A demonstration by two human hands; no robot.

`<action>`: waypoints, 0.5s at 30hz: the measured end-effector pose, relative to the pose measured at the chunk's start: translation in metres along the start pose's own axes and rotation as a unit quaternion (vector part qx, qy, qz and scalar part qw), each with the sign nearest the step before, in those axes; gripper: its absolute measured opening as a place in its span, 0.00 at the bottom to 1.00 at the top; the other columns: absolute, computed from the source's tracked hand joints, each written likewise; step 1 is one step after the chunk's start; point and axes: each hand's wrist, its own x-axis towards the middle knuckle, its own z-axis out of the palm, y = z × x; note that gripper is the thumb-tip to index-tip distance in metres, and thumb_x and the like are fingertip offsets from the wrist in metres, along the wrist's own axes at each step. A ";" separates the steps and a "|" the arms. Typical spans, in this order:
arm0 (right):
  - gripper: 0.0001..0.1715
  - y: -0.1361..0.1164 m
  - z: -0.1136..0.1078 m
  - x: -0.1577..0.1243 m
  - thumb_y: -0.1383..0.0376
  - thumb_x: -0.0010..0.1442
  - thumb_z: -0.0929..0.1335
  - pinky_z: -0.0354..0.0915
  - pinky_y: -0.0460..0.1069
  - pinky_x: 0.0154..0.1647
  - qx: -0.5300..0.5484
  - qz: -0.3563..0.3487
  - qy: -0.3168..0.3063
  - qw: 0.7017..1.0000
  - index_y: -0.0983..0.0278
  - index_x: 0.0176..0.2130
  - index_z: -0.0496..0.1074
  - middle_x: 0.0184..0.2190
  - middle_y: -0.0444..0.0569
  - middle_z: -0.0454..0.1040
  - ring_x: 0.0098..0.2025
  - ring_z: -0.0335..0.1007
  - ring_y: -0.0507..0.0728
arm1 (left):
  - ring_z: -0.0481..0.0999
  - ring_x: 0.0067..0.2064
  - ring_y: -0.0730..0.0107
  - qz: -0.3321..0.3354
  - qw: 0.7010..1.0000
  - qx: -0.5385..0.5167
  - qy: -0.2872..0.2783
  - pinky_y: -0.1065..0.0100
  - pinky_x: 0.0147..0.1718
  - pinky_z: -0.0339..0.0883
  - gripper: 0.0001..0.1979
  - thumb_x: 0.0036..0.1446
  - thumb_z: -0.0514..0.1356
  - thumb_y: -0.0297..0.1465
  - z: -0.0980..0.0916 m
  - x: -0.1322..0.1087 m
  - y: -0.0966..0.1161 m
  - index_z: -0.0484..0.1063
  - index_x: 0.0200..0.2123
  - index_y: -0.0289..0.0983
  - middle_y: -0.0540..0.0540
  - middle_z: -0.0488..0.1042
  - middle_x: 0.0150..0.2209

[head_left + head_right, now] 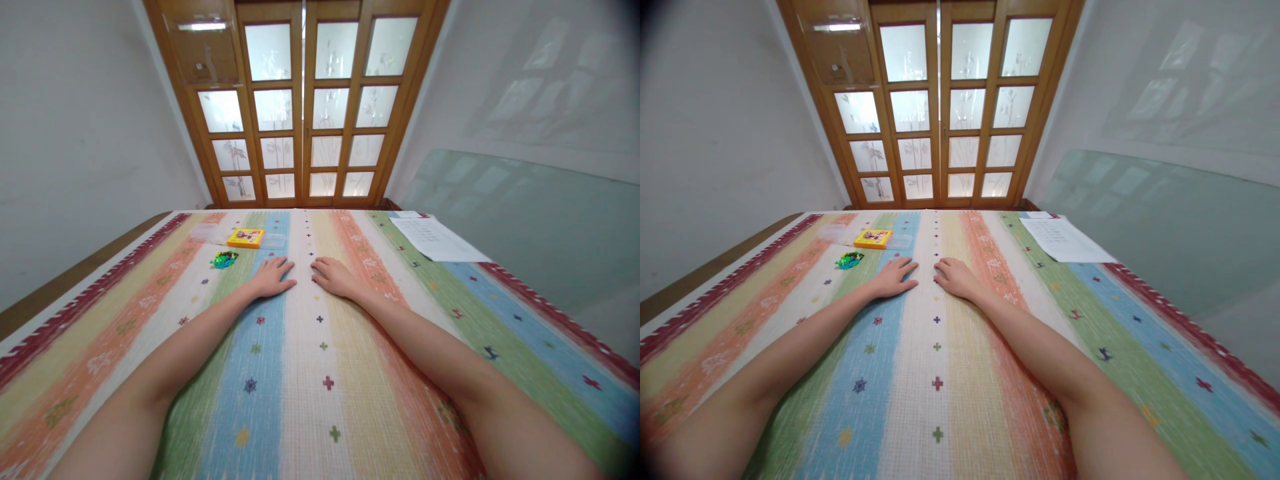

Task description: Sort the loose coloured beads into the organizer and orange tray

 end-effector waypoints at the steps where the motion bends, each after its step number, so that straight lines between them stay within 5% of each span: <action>1: 0.30 -0.001 0.000 -0.002 0.50 0.73 0.64 0.59 0.61 0.70 -0.004 -0.001 -0.011 1.000 0.61 0.66 0.71 0.68 0.60 0.68 0.69 0.63 0.67 | 0.49 0.77 0.41 -0.009 1.000 -0.001 -0.017 0.38 0.72 0.42 0.39 0.67 0.53 0.57 0.001 0.001 0.006 0.59 0.74 0.45 0.38 0.52 0.77; 6: 0.45 -0.004 0.002 -0.010 0.38 0.70 0.62 0.47 0.67 0.76 -0.014 0.005 -0.064 0.998 0.58 0.74 0.61 0.76 0.59 0.54 0.77 0.47 0.71 | 0.40 0.78 0.36 -0.008 0.998 -0.003 -0.057 0.28 0.70 0.35 0.44 0.65 0.49 0.62 0.001 0.002 0.016 0.51 0.77 0.49 0.38 0.42 0.79; 15: 0.48 -0.009 -0.001 -0.012 0.36 0.70 0.60 0.42 0.69 0.77 -0.010 0.019 -0.086 0.996 0.59 0.76 0.57 0.77 0.60 0.48 0.79 0.42 0.71 | 0.41 0.78 0.38 0.008 0.999 -0.002 -0.035 0.29 0.71 0.33 0.43 0.65 0.49 0.63 0.003 -0.003 0.016 0.51 0.77 0.51 0.41 0.42 0.79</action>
